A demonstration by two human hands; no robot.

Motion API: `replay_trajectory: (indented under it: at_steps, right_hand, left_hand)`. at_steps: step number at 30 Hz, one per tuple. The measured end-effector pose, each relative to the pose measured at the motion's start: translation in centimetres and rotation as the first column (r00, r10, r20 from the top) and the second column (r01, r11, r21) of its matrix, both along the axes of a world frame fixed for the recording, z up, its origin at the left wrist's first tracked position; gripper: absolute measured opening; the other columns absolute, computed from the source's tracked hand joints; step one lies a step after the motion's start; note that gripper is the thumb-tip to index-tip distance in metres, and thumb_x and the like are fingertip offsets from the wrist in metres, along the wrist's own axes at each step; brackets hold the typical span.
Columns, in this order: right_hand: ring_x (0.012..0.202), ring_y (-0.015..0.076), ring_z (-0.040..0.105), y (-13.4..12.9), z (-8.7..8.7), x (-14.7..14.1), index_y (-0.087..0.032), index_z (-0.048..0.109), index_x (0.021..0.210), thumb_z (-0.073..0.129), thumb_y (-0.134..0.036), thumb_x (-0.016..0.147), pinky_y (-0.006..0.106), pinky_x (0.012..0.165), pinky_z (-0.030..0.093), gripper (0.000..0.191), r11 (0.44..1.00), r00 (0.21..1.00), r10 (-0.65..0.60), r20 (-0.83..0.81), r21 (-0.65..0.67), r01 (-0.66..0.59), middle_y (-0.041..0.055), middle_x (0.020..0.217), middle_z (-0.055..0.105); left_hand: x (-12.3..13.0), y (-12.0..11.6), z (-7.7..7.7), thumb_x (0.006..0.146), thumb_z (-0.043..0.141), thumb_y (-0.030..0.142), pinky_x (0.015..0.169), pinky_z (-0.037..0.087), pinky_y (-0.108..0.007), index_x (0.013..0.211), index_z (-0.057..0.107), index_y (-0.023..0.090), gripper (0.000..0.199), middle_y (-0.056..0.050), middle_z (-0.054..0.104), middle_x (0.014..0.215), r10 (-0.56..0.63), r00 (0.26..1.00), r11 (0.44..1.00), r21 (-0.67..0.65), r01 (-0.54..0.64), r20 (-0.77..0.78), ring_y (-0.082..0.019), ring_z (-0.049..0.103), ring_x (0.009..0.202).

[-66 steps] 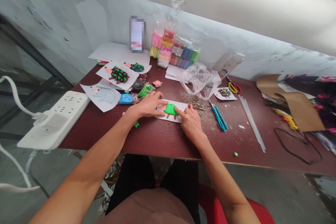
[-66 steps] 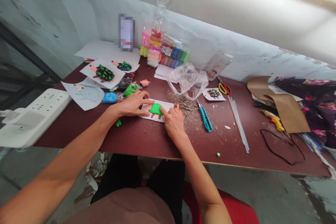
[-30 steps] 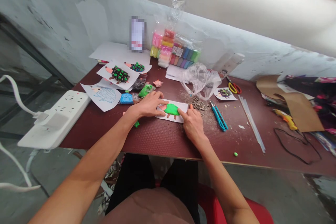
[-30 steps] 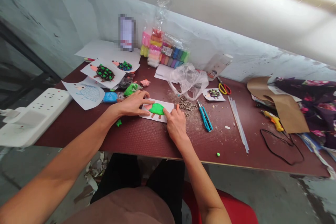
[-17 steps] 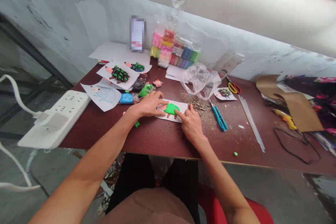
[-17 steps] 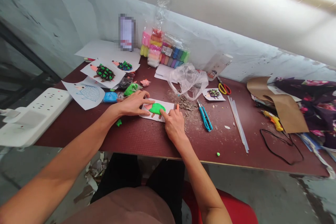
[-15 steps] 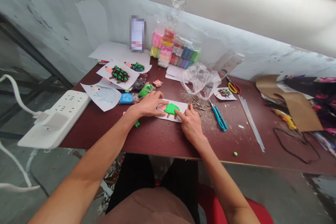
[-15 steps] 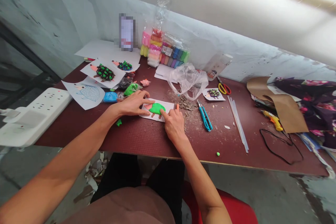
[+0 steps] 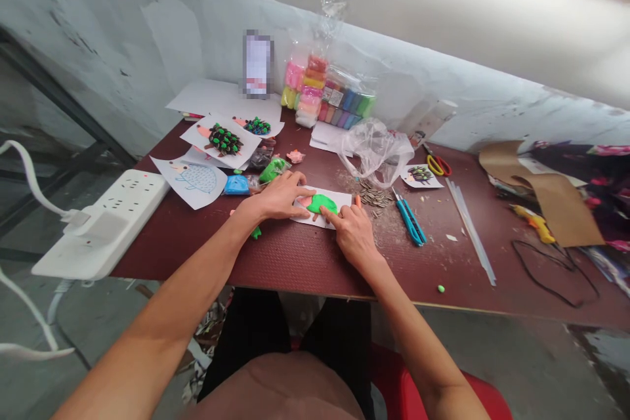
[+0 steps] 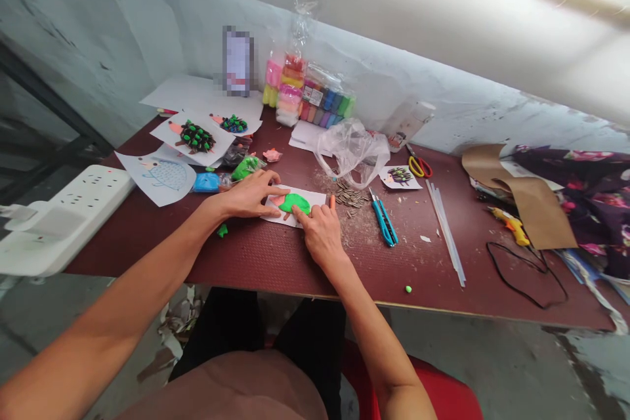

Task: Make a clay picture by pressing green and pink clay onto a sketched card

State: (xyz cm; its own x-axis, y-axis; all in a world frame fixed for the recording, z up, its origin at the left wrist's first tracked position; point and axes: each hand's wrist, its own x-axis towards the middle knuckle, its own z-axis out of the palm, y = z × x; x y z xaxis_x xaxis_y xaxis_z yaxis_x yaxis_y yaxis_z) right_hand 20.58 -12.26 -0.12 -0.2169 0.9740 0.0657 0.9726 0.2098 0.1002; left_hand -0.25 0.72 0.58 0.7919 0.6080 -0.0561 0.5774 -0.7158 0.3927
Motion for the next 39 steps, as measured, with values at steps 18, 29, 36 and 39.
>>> replay_trajectory:
  at_steps: [18, 29, 36, 39]
  right_hand:
    - [0.092, 0.0237, 0.051, -0.7, 0.4, 0.2, -0.035, 0.066, 0.145, 0.041, -0.012, 0.105, 0.035, 0.089, 0.036, 0.053, 0.997, 0.997, -0.070, 0.041, -0.021, 0.071, 0.0080, 0.086, 0.059]
    - [0.110, 0.0289, 0.055, -0.6, 0.8, -0.3, -0.035, 0.063, 0.148, 0.041, -0.013, 0.104, 0.036, 0.086, 0.034, 0.054, 0.979, 0.981, -0.190, 0.035, -0.064, 0.192, 0.0116, 0.092, 0.062]
    - [0.113, 0.0296, 0.056, -0.6, 1.2, -0.4, -0.034, 0.059, 0.152, 0.038, -0.012, 0.104, 0.036, 0.085, 0.035, 0.057, 0.965, 0.972, -0.229, 0.044, -0.117, 0.233, 0.0130, 0.096, 0.064]
    - [0.101, 0.0264, 0.056, -0.7, 1.4, -0.3, -0.033, 0.056, 0.154, 0.036, -0.011, 0.104, 0.036, 0.085, 0.035, 0.059, 0.960, 0.967, -0.249, 0.046, -0.122, 0.253, 0.0134, 0.100, 0.066]
  left_hand:
    - [0.1, -0.1, 0.4, 0.089, 0.068, 0.053, 0.112, 0.038, -0.043, 0.147, 0.065, 0.029, 0.063, -0.011, 0.053, 0.138, -0.002, 0.999, 1.000, -0.008, 0.001, -0.043, -0.032, 0.047, 0.125]
    - [0.1, 0.0, -0.1, 0.089, 0.066, 0.054, 0.109, 0.039, -0.042, 0.146, 0.066, 0.030, 0.062, -0.010, 0.054, 0.137, 0.000, 1.000, 1.000, -0.002, 0.000, -0.015, -0.032, 0.047, 0.122]
    - [0.1, -0.1, 0.2, 0.088, 0.069, 0.053, 0.110, 0.040, -0.044, 0.146, 0.066, 0.030, 0.062, -0.011, 0.054, 0.138, 0.004, 1.000, 1.000, -0.008, -0.005, -0.025, -0.033, 0.048, 0.123]
    - [0.1, -0.1, 0.3, 0.087, 0.070, 0.051, 0.110, 0.040, -0.044, 0.146, 0.066, 0.030, 0.062, -0.011, 0.054, 0.138, 0.001, 1.000, 1.000, -0.003, -0.001, -0.031, -0.033, 0.048, 0.124]
